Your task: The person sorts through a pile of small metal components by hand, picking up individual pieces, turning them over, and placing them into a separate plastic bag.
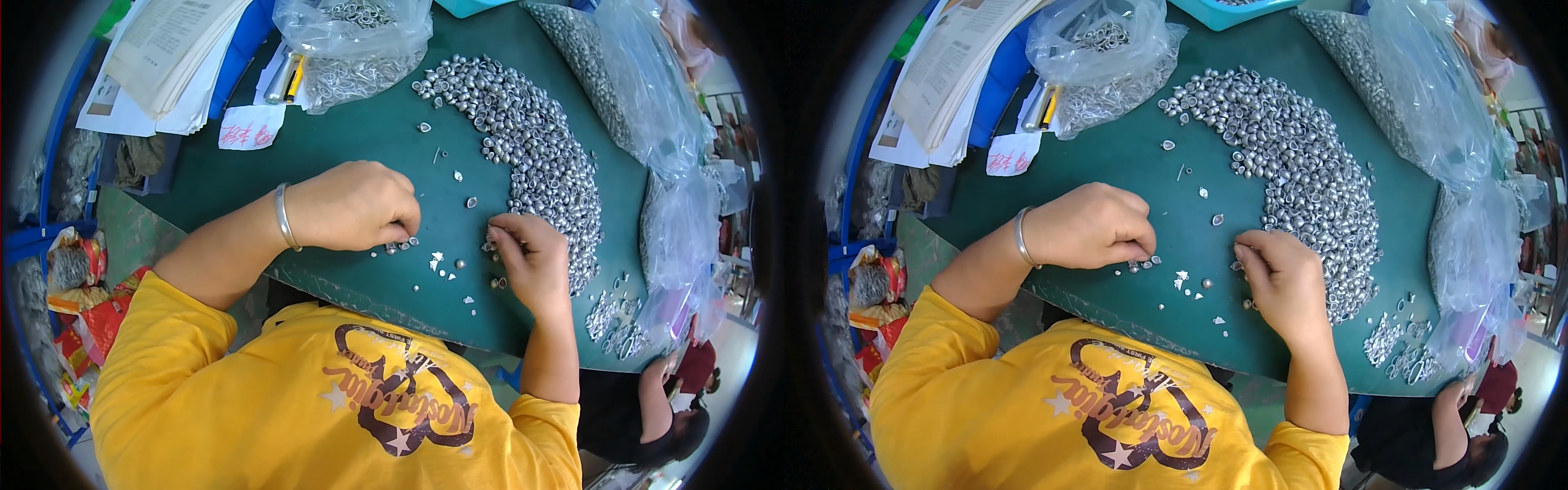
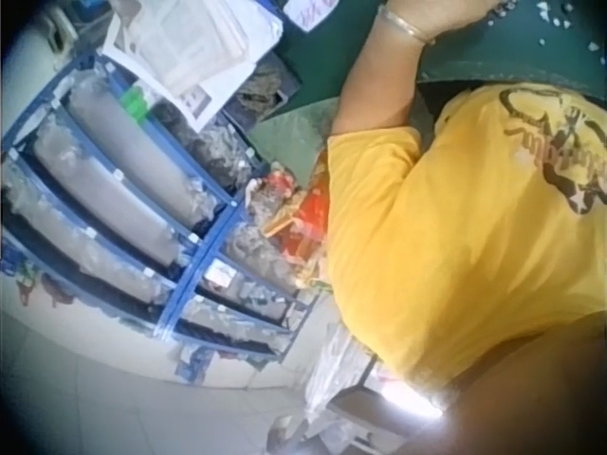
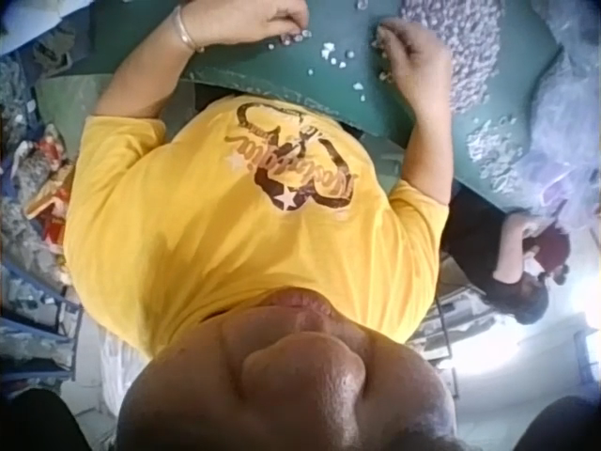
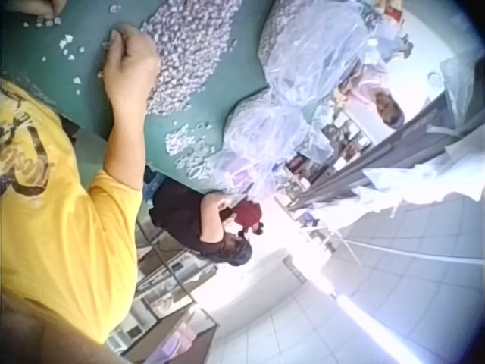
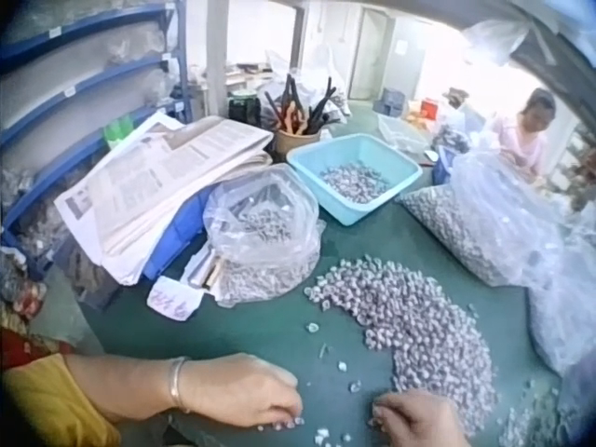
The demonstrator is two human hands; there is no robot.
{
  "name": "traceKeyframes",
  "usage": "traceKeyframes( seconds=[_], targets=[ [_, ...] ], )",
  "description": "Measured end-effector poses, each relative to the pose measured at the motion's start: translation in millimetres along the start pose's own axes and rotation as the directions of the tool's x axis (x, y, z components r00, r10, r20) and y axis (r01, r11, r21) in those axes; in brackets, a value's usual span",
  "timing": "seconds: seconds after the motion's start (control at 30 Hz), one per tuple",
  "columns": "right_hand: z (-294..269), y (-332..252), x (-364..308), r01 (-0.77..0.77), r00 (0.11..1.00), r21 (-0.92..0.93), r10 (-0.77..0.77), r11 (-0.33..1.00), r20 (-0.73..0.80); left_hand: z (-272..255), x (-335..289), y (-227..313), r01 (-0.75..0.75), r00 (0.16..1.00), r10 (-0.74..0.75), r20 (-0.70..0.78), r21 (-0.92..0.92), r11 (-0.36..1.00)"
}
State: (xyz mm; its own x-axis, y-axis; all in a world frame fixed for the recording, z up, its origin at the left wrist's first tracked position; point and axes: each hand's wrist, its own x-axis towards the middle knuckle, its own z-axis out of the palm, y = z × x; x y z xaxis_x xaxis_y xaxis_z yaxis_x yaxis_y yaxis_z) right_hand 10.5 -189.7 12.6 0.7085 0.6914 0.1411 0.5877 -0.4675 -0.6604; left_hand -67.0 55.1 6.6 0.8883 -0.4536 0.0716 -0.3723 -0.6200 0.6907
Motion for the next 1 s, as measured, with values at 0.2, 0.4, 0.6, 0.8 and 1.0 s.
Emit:
traceKeyframes(
  seconds=[0.2, 0.4, 0.6, 0.8, 1.0],
  targets=[
    [-19, 5, 8, -0.139, 0.966, 0.985, 0.208, -0.098, 0.157, -15, 2, -14, 0.124, 0.935, -0.353, 0.042, -0.969, 0.214],
    [15, -37, 16, -0.03, 0.968, 0.369, -0.065, 0.929, 0.241, -19, 2, -6, 0.285, 0.958, -0.278, 0.074, -0.384, 0.878],
    [36, -39, 12, 0.322, 0.924, -0.115, -0.285, 0.94, 0.257, -2, -4, -14, 0.031, 0.999, -0.03, 0.023, -0.015, 0.999],
    [13, -19, 18, -0.46, 0.887, 0.874, 0.127, 0.158, 0.444, -18, 3, -5, 0.306, 0.892, -0.412, 0.183, -0.917, 0.254],
    [41, -43, 12, 0.273, 0.935, 0.002, -0.266, 0.962, 0.237, -12, 4, -10, 0.091, 0.897, -0.415, 0.153, -0.982, -0.166]
  ],
)
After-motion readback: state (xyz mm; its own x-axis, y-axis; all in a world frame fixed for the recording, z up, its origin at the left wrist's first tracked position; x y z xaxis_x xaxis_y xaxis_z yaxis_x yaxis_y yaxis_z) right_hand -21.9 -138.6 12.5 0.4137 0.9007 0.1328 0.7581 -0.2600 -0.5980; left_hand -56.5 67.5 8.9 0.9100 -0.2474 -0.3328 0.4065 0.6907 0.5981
